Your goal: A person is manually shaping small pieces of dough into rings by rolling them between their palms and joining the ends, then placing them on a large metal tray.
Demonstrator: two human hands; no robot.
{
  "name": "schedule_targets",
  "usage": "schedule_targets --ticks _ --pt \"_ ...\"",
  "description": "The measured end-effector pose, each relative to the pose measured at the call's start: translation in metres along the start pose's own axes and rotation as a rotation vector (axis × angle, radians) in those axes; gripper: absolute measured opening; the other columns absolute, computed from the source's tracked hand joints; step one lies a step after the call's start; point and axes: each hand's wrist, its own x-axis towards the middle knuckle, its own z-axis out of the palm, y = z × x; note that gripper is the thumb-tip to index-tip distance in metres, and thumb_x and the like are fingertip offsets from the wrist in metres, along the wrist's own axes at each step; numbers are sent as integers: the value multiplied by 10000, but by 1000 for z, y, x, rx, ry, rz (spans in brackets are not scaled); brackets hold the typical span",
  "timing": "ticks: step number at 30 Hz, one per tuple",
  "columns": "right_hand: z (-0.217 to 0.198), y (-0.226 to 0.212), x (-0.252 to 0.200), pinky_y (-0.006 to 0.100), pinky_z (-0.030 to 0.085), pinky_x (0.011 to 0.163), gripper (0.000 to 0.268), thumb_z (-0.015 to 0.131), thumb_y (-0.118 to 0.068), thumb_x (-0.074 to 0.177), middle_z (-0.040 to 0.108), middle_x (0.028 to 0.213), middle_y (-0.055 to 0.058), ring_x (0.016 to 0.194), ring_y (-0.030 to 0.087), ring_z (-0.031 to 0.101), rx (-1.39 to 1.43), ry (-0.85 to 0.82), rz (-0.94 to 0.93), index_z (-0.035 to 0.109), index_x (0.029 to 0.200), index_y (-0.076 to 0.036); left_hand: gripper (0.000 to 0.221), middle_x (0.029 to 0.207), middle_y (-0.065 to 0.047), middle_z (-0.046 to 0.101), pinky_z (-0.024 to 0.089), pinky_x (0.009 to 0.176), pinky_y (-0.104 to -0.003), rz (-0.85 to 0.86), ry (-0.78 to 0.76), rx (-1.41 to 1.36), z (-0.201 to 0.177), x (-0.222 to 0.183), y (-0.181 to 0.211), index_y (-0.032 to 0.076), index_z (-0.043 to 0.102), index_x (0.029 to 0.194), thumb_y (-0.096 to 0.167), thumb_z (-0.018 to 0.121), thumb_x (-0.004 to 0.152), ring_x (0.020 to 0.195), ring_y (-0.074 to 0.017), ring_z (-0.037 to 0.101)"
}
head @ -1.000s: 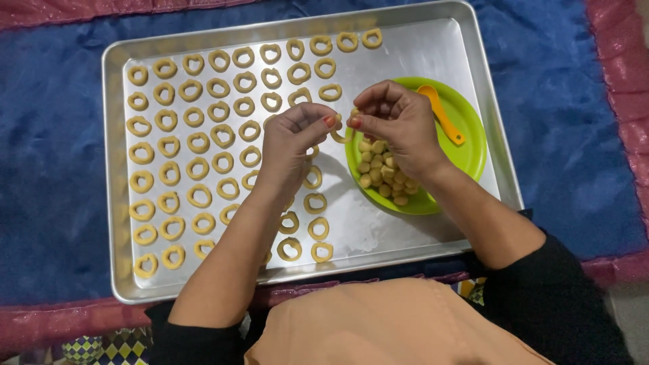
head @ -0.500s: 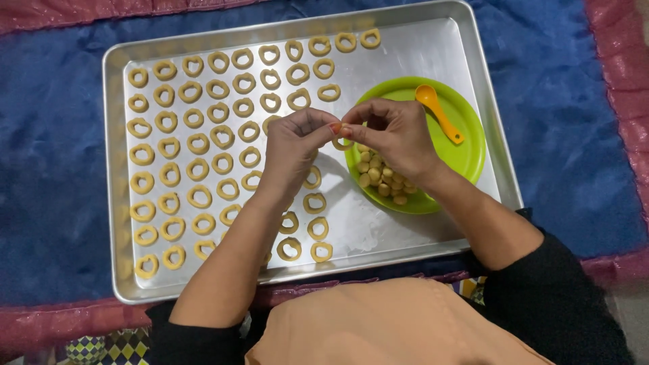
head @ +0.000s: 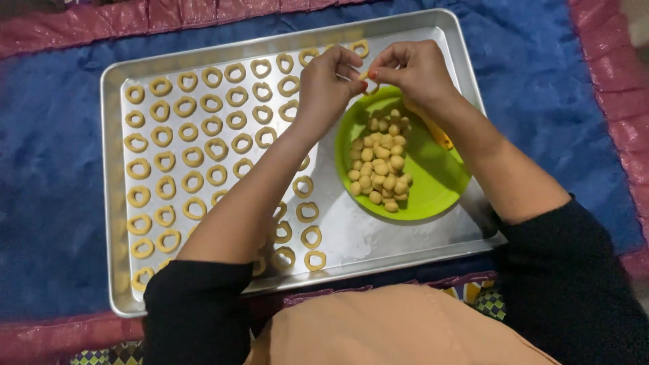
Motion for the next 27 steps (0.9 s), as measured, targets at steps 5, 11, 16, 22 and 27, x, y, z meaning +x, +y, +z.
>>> schedule_targets --ticks 5,11,16,22,27 --pt "-24 56 43 173 450 610 44 788 -43 855 708 777 -11 656 34 546 -170 65 20 787 897 -55 254 704 3 691 536 591 -276 53 105 183 41 53 -31 77 707 858 0 819 643 616 -122 648" --pt "-28 79 69 180 468 582 38 780 -96 862 731 749 -56 621 16 589 -298 150 140 804 851 -122 174 683 43 696 507 594 -400 -2 177 530 63 84 -43 172 664 846 93 741 711 649 -215 686" --pt "-25 100 82 255 492 557 59 793 -136 834 694 664 -75 557 54 585 -478 228 128 821 796 -171 164 701 36 731 532 646 -425 -13 184 608 68 96 -54 192 674 823 152 790 713 658 -230 710" --pt "-20 116 85 319 509 569 75 819 -184 833 724 681 -65 553 120 604 -588 296 48 816 761 -165 100 746 26 763 534 652 -429 41 231 630 66 95 -58 194 711 872 191 724 773 688 -259 719" --pt "-15 107 80 391 535 595 102 784 -197 835 744 688 1 547 195 645 -714 366 -76 849 845 -119 217 901 77 760 551 724 -380 163 308 468 42 82 -34 196 673 953 61 709 787 809 -195 738"
